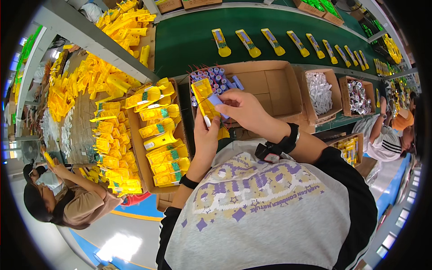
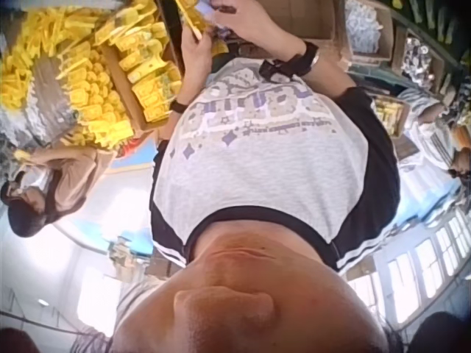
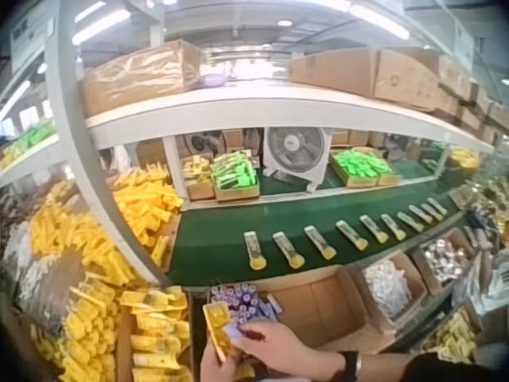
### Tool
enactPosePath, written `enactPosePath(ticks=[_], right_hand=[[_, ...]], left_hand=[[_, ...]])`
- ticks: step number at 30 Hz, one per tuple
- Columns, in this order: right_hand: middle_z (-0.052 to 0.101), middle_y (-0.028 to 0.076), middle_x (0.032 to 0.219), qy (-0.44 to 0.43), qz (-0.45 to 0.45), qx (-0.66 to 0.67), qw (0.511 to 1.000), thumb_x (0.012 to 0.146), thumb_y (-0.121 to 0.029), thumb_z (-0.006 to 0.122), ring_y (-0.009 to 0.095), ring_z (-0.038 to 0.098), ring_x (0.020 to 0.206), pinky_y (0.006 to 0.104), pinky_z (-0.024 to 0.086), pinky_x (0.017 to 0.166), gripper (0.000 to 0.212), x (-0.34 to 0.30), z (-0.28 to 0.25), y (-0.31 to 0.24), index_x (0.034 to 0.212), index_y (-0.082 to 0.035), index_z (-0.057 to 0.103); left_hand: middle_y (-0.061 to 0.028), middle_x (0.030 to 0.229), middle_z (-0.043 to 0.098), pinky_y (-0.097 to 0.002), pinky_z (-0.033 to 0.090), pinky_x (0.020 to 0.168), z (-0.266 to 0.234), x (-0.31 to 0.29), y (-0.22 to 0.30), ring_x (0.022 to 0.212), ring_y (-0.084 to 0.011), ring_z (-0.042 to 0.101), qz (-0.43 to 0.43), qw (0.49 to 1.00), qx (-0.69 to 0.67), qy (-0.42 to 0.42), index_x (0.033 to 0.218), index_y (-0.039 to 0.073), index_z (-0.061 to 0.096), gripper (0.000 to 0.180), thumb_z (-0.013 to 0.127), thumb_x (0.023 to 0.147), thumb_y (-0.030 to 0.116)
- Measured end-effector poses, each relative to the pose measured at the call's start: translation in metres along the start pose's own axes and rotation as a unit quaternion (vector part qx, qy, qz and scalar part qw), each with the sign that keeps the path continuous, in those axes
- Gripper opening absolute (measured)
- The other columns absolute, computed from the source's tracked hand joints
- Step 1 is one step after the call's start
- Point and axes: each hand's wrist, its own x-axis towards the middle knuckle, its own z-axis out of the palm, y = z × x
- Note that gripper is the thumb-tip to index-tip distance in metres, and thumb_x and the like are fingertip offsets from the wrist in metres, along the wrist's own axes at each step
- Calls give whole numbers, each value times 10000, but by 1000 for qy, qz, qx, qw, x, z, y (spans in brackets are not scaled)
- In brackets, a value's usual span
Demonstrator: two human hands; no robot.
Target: Assembling small yellow handheld electronic devices on an industrial production line.
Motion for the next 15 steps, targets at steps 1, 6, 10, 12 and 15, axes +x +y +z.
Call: enactPosePath(ticks=[1,6,10,12,15], right_hand=[[591,87,802,11,-10,-26,1000,780,-171,578,119,553,676,255,452,591,262,0,0,2,933,40,553],[589,80,760,43,7,-12,999,765,-182,596,121,560,662,244,454,561,278,-3,0,2,912,51,562],[586,69,791,47,61,-49,996,769,-172,608,91,541,702,213,447,614,266,-5,-4,-8,909,48,557],[580,68,781,48,68,-47,995,762,-181,617,96,541,693,217,448,617,272,-4,-5,-6,894,48,553],[563,74,790,37,94,-37,994,755,-190,628,108,538,716,231,451,636,293,-3,-6,-5,897,48,533]], left_hand=[[-71,1049,486,-240,410,792,2,-1,0,932,-130,493,13,1000,20,-6,1224,30,329,426,447,816,7],[-90,1086,462,-247,413,802,3,-2,-13,965,-153,478,33,996,86,-2,1251,23,296,499,484,788,6],[-68,1070,469,-234,411,784,10,-7,-10,927,-125,488,37,996,84,-11,1253,43,307,488,480,799,-4],[-56,1069,470,-227,398,793,13,-9,-9,926,-112,483,12,997,67,-21,1252,57,318,470,478,814,2],[-61,1016,482,-223,446,710,14,-10,-16,837,-102,514,33,996,73,-26,1261,49,297,506,491,797,-9]])
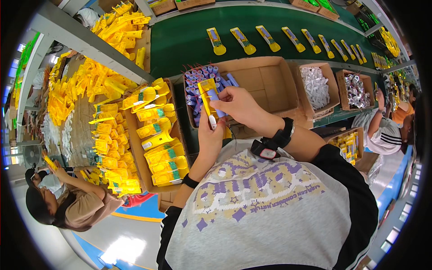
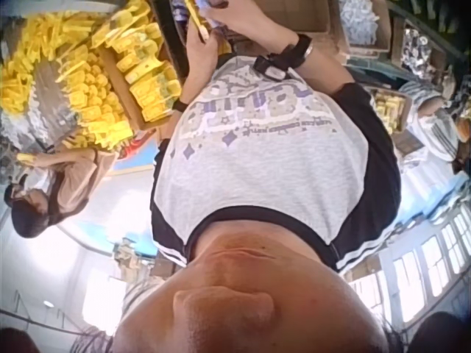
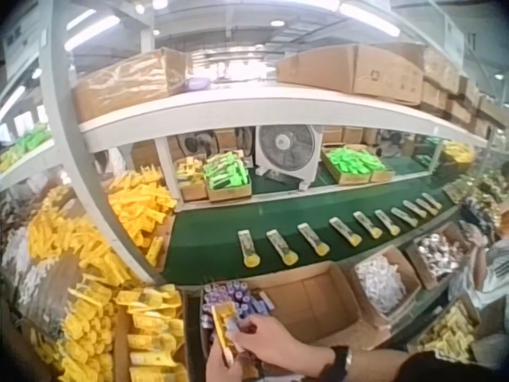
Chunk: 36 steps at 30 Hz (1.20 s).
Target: Assembling small yellow handheld electronic devices on an industrial production line.
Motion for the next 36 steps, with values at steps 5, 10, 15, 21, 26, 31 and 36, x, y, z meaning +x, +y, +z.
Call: enactPosePath(ticks=[5,10,15,21,26,31,36], right_hand=[[534,92,871,35,-6,-87,996,763,-191,621,130,521,837,261,448,696,352,1,5,13,976,50,477],[546,94,924,-137,38,128,982,787,-188,597,132,528,856,260,442,710,350,9,-1,23,1016,39,462],[558,77,884,-134,72,102,983,799,-209,588,112,541,769,246,445,664,345,8,6,32,1019,25,462],[575,76,824,35,-3,84,996,774,-211,599,130,565,699,266,459,600,302,45,-33,83,965,7,514],[589,136,794,181,65,-120,974,747,-278,608,262,593,703,317,467,640,380,88,-132,174,971,15,514],[567,160,891,366,138,-461,796,751,-307,571,319,554,873,396,441,726,367,89,-143,174,962,-8,535],[544,167,957,245,-69,-550,795,720,-267,595,334,507,900,421,407,771,342,94,-102,124,944,-18,523]], left_hand=[[-24,928,510,-213,425,710,-5,-6,-14,819,-87,504,-2,1000,-31,-5,1208,53,359,399,496,834,70],[-3,844,511,-200,416,630,-1,-13,-11,707,-57,484,-29,998,-54,8,1154,34,414,320,482,851,109],[-3,826,505,-191,415,621,-6,-16,-27,691,-50,486,-30,999,10,39,1180,31,395,337,460,856,98],[-98,1073,490,-277,402,796,-46,-7,-35,950,-141,490,-33,990,113,77,1218,12,348,465,521,820,177],[-83,1047,495,-286,405,701,-148,26,-61,927,-193,511,-154,932,-44,326,1167,27,390,447,492,825,295],[-79,1073,495,-286,395,653,-189,90,-40,908,-174,522,-163,908,-124,367,1128,41,422,473,504,818,389],[-67,1004,513,-330,355,691,-201,130,-25,816,-165,521,-273,869,-104,399,1067,103,470,459,522,787,463]])
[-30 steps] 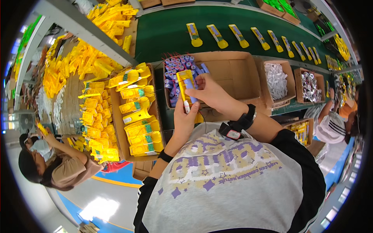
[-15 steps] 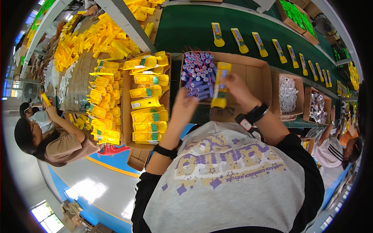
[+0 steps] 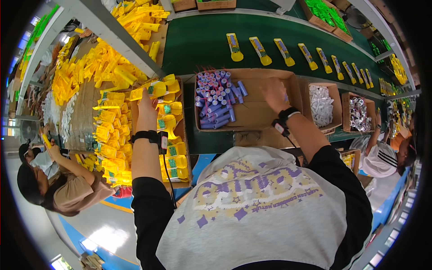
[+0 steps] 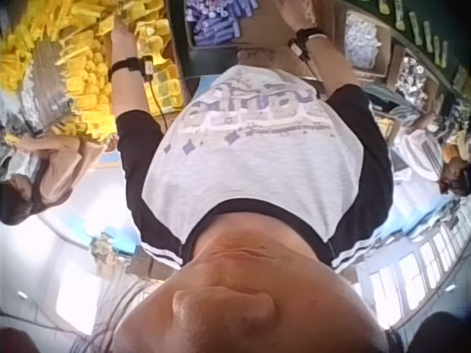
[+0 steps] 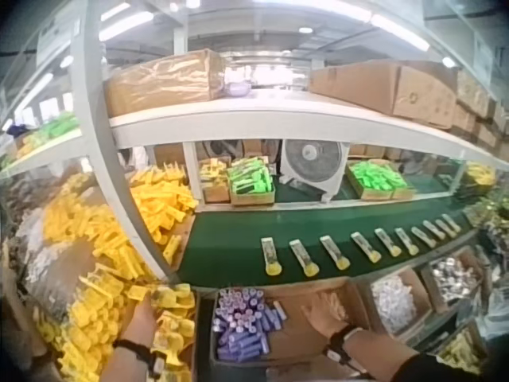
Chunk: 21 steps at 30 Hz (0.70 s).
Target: Assembling small yellow handheld electronic devices on an industrial production line.
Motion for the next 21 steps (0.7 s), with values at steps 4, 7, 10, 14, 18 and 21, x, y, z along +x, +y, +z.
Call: enactPosePath(ticks=[4,7,10,14,18,21], right_hand=[[562,177,898,18,-107,109,988,751,-224,564,353,529,850,441,422,727,254,12,27,-38,881,-12,513],[570,182,887,-87,-7,131,987,766,-228,553,359,543,835,451,430,701,259,13,40,-57,883,1,524],[583,176,837,-87,7,149,985,773,-278,543,321,565,816,422,438,702,256,18,58,-53,833,-30,567],[598,183,799,-234,-1,182,955,748,-258,549,307,579,808,409,446,682,269,34,73,-18,826,-3,585],[589,132,744,-158,117,379,904,749,-239,545,212,596,746,319,450,602,242,28,74,-10,828,-11,564],[576,93,730,-41,107,583,804,772,-204,548,159,578,724,269,440,596,211,9,11,-57,874,-19,539]], left_hand=[[-57,879,525,-342,398,702,-2,24,-2,773,-165,519,-41,998,-37,-27,972,123,502,317,543,798,384],[-53,843,546,-338,444,734,-5,18,-10,779,-179,543,-65,988,-124,-67,942,100,508,201,519,828,264],[-64,928,569,-360,455,776,-18,5,-23,887,-222,554,-17,972,-188,-143,991,60,495,211,448,850,210],[-82,936,566,-369,462,774,-31,-48,-47,864,-244,565,-36,947,-204,-244,1011,29,482,232,414,856,188],[-97,1006,541,-408,461,745,-16,-119,-63,879,-238,541,-43,923,-209,-322,1144,72,399,312,361,861,198],[-98,998,539,-408,460,728,-14,-144,-73,834,-222,538,-2,933,-168,-319,1173,95,375,337,360,850,193]])
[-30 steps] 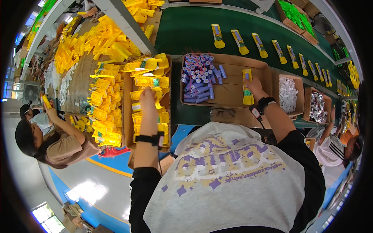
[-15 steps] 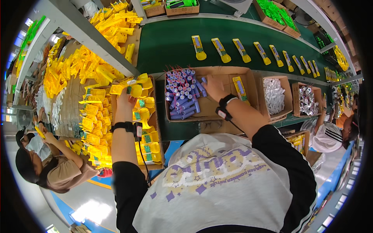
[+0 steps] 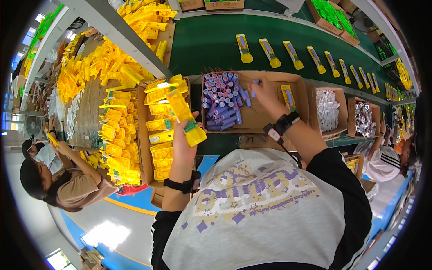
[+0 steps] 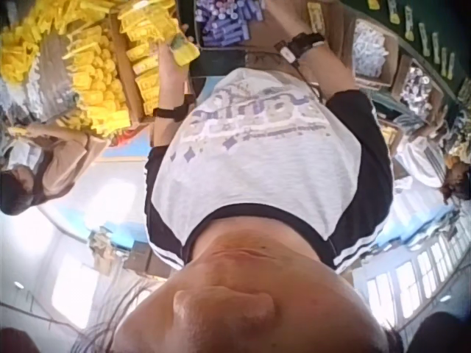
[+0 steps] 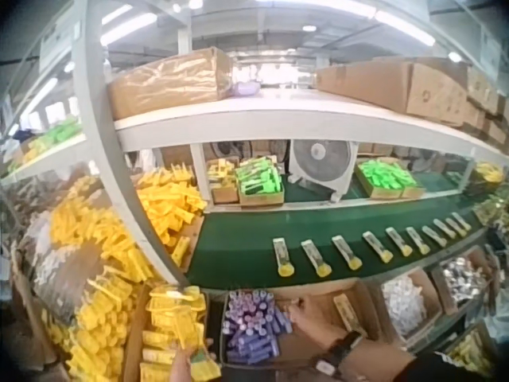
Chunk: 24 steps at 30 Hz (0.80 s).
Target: Assembling small yellow handheld electronic devices on an industrial production line.
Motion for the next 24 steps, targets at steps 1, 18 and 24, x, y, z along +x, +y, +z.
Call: enactPosePath(ticks=[1,18,24], right_hand=[[576,93,730,1,1,1,1000,772,-204,548,159,578,724,269,440,596,211,-14,5,-20,874,-19,539],[501,115,709,-218,-254,-120,935,714,-141,633,270,511,685,337,406,580,159,-120,46,-100,796,-21,571],[481,75,678,-307,-358,-87,877,726,-123,620,230,510,677,303,409,593,142,-129,29,-109,833,-40,577]], left_hand=[[-100,995,538,-407,464,714,4,-4,-3,813,-218,535,12,999,31,-12,1182,111,365,345,361,845,186],[-64,1074,502,-317,411,835,44,-26,-35,980,-175,505,114,990,70,-45,1186,84,386,349,332,901,278],[-78,990,540,-312,448,764,39,-25,-29,863,-177,549,97,994,-1,-59,1127,56,423,335,345,894,284]])
